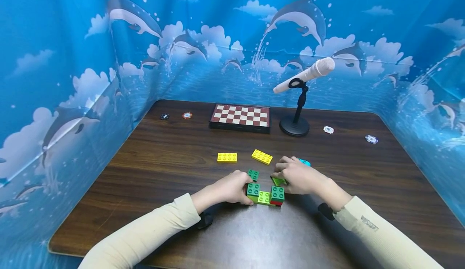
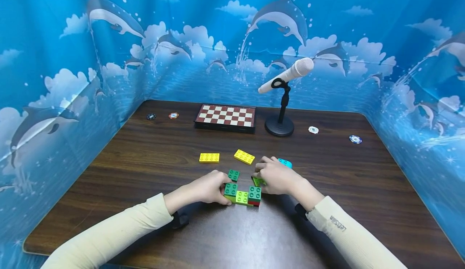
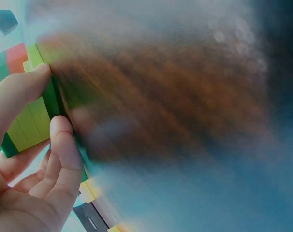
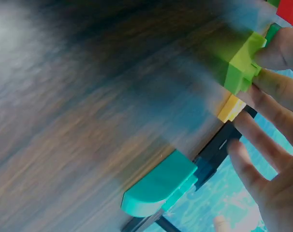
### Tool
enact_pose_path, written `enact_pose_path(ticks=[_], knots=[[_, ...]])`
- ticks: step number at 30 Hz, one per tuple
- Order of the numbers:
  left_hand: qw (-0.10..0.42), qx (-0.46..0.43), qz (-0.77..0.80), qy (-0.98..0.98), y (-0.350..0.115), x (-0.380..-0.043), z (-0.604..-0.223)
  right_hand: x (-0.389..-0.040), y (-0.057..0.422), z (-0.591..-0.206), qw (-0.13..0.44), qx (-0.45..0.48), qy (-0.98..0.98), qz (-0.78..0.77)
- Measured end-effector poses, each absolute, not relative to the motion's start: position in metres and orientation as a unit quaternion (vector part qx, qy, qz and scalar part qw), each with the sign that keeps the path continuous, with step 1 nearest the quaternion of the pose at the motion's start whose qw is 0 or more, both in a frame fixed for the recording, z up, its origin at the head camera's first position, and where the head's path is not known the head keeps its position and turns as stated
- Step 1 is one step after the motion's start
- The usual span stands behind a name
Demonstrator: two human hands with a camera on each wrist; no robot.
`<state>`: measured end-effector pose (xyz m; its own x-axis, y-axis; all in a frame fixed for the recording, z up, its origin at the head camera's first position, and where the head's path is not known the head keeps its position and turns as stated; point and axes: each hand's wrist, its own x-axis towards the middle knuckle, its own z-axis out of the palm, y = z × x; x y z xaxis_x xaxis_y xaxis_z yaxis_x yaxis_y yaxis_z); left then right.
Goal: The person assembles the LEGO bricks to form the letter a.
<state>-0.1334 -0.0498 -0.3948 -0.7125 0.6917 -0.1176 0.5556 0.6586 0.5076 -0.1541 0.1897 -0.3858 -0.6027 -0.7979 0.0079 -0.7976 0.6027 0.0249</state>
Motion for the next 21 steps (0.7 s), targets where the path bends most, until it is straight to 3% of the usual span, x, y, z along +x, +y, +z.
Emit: enact_pose_path(ticks=[6, 11, 21], knots=[[0.163, 0.336, 0.233, 0.898, -0.051, -0.133, -0.396, -0.151, 0.201, -0.385, -0.037, 0.386, -0.918, 0.083], [0.171, 0.338, 0.229, 0.897, -0.048, -0.133, -0.399, -0.138, 0.211, -0.368, -0.035, 0.341, -0.918, 0.198], [0.162, 0.338, 0.234, 0.897, -0.049, -0.136, -0.397, -0.11, 0.19, -0.35, -0.05, 0.376, -0.904, 0.196]])
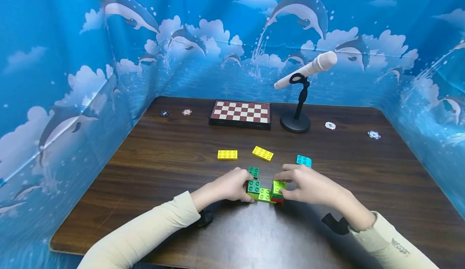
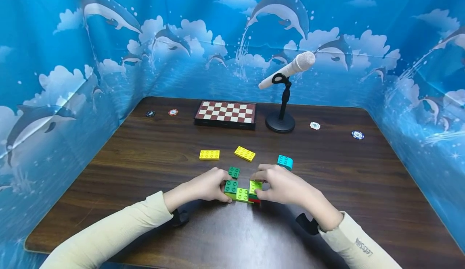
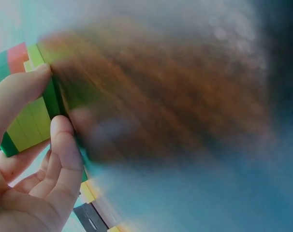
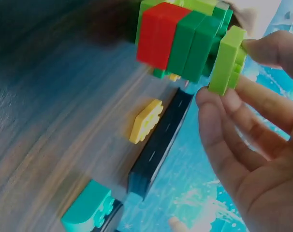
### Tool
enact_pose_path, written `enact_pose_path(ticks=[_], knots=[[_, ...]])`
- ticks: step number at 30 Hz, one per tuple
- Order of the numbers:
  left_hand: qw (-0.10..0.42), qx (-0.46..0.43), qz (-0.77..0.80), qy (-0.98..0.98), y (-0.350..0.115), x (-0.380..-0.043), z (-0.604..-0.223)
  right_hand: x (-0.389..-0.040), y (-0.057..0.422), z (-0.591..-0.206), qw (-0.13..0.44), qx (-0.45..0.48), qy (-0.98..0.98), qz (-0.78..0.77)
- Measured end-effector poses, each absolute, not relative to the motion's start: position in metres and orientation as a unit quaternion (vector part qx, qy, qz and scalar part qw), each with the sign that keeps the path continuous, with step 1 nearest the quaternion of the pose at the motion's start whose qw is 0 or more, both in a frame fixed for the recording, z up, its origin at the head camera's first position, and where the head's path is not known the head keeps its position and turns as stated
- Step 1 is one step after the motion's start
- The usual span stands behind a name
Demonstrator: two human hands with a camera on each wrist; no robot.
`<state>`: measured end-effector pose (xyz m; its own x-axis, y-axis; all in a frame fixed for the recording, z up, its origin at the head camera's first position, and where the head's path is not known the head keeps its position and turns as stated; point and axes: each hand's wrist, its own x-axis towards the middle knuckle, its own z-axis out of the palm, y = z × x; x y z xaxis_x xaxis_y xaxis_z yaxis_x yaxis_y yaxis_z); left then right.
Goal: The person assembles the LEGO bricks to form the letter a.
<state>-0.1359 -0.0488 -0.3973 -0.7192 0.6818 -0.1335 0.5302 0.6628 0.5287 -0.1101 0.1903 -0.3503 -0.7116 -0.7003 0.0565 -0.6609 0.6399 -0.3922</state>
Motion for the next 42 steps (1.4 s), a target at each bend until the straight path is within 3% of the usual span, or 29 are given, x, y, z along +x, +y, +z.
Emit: enact_pose_path(ticks=[18, 25, 32, 37, 42], knots=[[0.149, 0.331, 0.232, 0.903, -0.052, -0.138, -0.391, -0.112, 0.176, -0.341, 0.097, -0.381, 0.907, -0.154], [0.168, 0.322, 0.238, 0.9, -0.05, -0.136, -0.394, -0.131, 0.189, -0.347, 0.182, -0.359, 0.882, -0.246], [0.154, 0.331, 0.228, 0.903, -0.052, -0.136, -0.399, -0.165, 0.174, -0.361, 0.156, -0.367, 0.875, -0.274], [0.159, 0.323, 0.228, 0.905, -0.052, -0.134, -0.4, -0.183, 0.153, -0.376, 0.18, -0.438, 0.854, -0.213], [0.159, 0.328, 0.237, 0.9, -0.049, -0.131, -0.397, -0.186, 0.148, -0.382, 0.181, -0.444, 0.855, -0.2]])
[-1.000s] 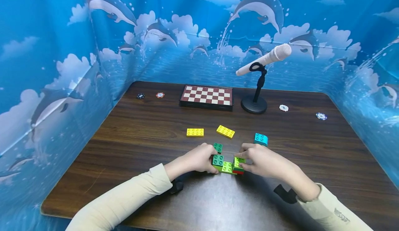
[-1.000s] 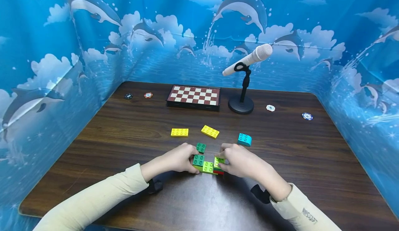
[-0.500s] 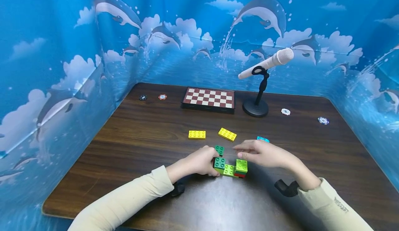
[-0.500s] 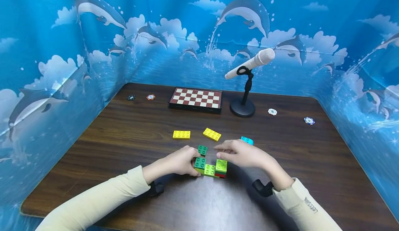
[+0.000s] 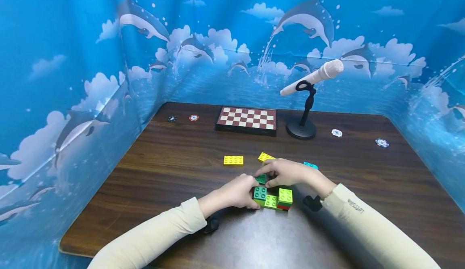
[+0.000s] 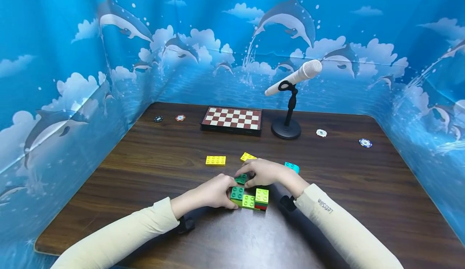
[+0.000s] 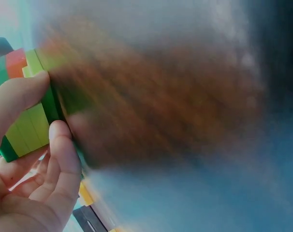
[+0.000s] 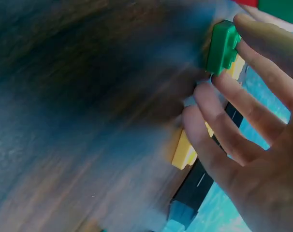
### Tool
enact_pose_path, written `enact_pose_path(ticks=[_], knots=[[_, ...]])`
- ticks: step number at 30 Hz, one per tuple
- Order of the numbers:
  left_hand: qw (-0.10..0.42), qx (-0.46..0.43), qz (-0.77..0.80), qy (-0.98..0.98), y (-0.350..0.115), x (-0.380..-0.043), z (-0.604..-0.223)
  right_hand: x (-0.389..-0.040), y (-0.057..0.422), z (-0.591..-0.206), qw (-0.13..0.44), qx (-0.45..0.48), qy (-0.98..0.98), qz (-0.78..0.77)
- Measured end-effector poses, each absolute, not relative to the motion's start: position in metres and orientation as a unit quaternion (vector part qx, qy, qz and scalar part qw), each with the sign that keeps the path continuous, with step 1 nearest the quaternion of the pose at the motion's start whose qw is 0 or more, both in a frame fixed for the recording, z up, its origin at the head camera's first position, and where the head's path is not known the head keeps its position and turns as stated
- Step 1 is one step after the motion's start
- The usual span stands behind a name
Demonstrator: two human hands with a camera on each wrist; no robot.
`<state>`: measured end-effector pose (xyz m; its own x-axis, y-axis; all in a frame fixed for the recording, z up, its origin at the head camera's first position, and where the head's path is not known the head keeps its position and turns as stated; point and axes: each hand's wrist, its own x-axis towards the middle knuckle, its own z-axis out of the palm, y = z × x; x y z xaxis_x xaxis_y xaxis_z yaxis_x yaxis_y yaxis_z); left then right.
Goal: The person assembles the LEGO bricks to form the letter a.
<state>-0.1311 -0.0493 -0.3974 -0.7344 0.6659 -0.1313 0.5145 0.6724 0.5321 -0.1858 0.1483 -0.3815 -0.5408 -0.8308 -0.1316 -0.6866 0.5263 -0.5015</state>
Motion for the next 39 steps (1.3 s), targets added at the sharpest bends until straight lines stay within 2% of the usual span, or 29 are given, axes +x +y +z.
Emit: enact_pose_path(ticks=[8, 16, 21, 28, 33, 39], knots=[[0.15, 0.331, 0.241, 0.9, -0.048, -0.132, -0.398, -0.181, 0.163, -0.384, 0.116, -0.427, 0.877, -0.185], [0.154, 0.325, 0.242, 0.901, -0.049, -0.133, -0.401, -0.17, 0.18, -0.374, 0.11, -0.372, 0.898, -0.209], [0.155, 0.325, 0.245, 0.9, -0.049, -0.134, -0.4, -0.158, 0.182, -0.358, 0.079, -0.354, 0.903, -0.231], [0.151, 0.333, 0.249, 0.897, -0.048, -0.134, -0.399, -0.133, 0.167, -0.34, 0.077, -0.405, 0.874, -0.259], [0.153, 0.338, 0.248, 0.895, -0.048, -0.134, -0.399, -0.123, 0.152, -0.342, 0.073, -0.452, 0.855, -0.244], [0.157, 0.342, 0.258, 0.89, -0.049, -0.135, -0.4, -0.119, 0.143, -0.347, 0.057, -0.455, 0.86, -0.223]])
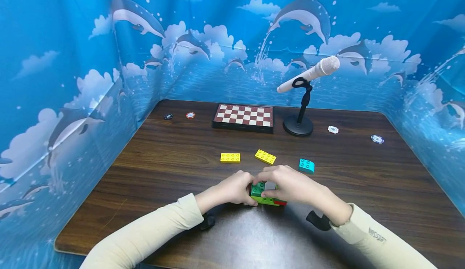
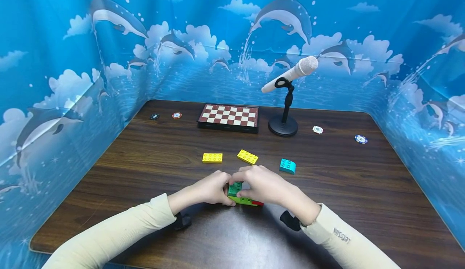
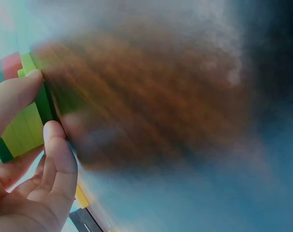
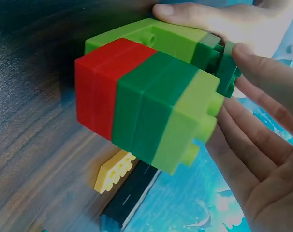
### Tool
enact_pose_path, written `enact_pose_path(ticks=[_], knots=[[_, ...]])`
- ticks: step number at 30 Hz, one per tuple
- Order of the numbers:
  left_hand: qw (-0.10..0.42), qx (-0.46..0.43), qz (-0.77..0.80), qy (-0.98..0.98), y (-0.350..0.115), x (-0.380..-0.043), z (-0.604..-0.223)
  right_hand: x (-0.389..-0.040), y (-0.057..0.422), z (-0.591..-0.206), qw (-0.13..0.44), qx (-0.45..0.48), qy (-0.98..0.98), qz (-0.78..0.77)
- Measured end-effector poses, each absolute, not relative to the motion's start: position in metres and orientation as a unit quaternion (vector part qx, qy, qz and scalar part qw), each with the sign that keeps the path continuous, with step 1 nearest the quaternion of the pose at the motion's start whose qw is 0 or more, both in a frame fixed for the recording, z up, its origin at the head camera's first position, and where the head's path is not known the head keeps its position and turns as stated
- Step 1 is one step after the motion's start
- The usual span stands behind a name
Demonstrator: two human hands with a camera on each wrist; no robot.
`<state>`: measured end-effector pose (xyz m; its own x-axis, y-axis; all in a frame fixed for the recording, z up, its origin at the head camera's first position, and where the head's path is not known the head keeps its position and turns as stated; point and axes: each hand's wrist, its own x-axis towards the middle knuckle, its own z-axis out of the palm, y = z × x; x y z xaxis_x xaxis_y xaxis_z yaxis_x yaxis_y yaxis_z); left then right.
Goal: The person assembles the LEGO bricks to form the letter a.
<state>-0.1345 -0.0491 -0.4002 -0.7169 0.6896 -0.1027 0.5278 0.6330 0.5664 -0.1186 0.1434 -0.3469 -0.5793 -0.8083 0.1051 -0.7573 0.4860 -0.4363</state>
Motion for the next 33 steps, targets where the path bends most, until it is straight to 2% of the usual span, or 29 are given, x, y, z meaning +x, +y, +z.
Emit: enact_pose_path(ticks=[14, 29, 33], knots=[[0.163, 0.327, 0.254, 0.895, -0.05, -0.135, -0.398, -0.115, 0.133, -0.347, 0.009, -0.465, 0.868, -0.175], [0.156, 0.328, 0.247, 0.899, -0.045, -0.135, -0.391, -0.11, 0.135, -0.344, 0.003, -0.444, 0.879, -0.176], [0.168, 0.33, 0.255, 0.893, -0.047, -0.132, -0.395, -0.105, 0.134, -0.35, -0.014, -0.46, 0.876, -0.142]])
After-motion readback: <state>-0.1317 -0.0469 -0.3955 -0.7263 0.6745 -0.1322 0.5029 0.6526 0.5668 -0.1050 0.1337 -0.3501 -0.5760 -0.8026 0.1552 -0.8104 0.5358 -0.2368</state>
